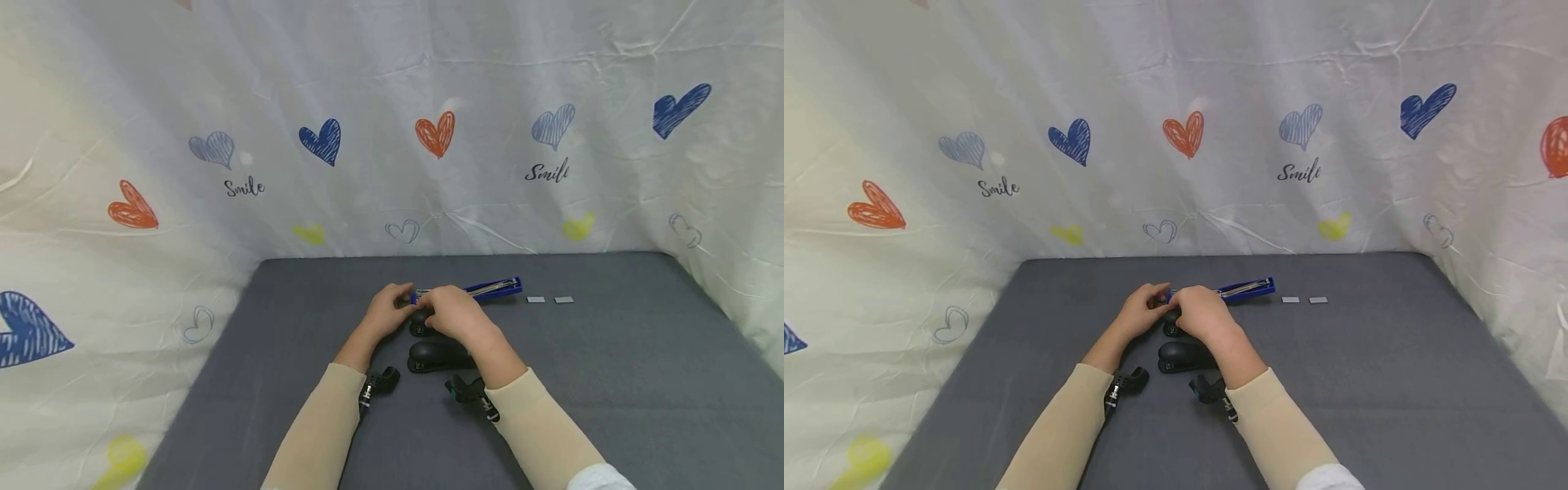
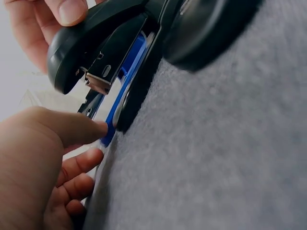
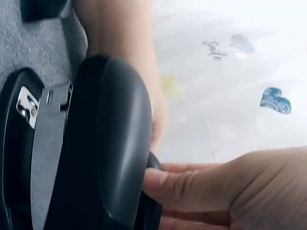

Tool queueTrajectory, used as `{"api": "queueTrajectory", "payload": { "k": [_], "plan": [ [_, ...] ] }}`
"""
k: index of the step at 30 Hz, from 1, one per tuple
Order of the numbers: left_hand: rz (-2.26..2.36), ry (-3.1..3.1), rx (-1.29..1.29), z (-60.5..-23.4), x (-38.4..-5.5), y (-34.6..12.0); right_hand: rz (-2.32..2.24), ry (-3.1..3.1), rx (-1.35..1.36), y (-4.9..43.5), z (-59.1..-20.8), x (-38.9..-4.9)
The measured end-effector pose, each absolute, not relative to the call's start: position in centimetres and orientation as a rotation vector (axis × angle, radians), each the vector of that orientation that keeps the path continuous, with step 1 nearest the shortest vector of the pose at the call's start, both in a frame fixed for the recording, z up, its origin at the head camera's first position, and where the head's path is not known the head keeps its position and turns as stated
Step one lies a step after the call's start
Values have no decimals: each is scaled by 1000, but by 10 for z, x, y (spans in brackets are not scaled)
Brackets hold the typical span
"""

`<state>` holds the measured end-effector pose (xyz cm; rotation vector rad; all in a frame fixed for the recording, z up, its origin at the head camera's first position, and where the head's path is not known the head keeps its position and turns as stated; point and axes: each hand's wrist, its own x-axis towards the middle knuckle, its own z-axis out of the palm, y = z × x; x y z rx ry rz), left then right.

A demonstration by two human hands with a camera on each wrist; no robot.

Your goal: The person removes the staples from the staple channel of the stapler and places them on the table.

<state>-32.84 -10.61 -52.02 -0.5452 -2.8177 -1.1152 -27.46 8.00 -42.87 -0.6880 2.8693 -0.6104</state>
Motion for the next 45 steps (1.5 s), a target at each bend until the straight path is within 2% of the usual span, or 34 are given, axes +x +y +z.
{"api": "queueTrajectory", "payload": {
  "k": [7,17,27,34,45],
  "plan": [
    [-1394,-2743,-449,-520,-317,-114,-669,2848,-674,83,-429,-275],
    [-1440,-2965,-807,-501,-303,-127,-646,2926,-662,76,-433,-272],
    [-1126,-2995,-866,-505,-306,-116,-503,3038,-758,73,-439,-271],
    [-1082,-2994,-854,-507,-305,-113,-539,3030,-787,77,-440,-275],
    [-998,-3008,-871,-503,-303,-113,-841,2947,-721,96,-430,-276]
  ]
}}
